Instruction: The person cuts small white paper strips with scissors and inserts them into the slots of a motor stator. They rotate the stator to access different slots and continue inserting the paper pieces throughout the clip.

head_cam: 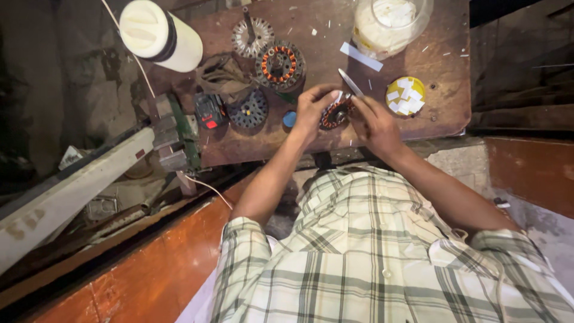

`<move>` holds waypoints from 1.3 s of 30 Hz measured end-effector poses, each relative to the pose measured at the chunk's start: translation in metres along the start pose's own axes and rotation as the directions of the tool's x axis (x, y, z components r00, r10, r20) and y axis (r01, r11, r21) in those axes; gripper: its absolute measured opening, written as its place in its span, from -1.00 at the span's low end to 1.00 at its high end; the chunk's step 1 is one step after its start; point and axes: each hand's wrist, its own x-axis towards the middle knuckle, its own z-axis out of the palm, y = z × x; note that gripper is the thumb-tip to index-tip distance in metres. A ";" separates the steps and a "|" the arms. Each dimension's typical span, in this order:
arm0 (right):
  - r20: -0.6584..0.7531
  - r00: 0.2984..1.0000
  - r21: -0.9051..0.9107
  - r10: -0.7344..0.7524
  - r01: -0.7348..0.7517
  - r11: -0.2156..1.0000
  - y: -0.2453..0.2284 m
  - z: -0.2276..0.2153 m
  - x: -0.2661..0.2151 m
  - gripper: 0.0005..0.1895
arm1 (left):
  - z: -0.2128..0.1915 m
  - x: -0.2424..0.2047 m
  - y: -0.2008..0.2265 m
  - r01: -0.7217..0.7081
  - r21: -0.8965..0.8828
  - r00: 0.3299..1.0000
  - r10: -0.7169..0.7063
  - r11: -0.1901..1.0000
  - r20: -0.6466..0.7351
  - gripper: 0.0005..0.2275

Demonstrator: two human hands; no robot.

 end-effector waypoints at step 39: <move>0.012 1.000 0.140 0.014 -0.016 0.990 0.017 0.044 0.030 -0.67 | -0.032 0.003 -0.095 -0.074 -0.172 0.988 0.049 0.982 -0.146 -0.71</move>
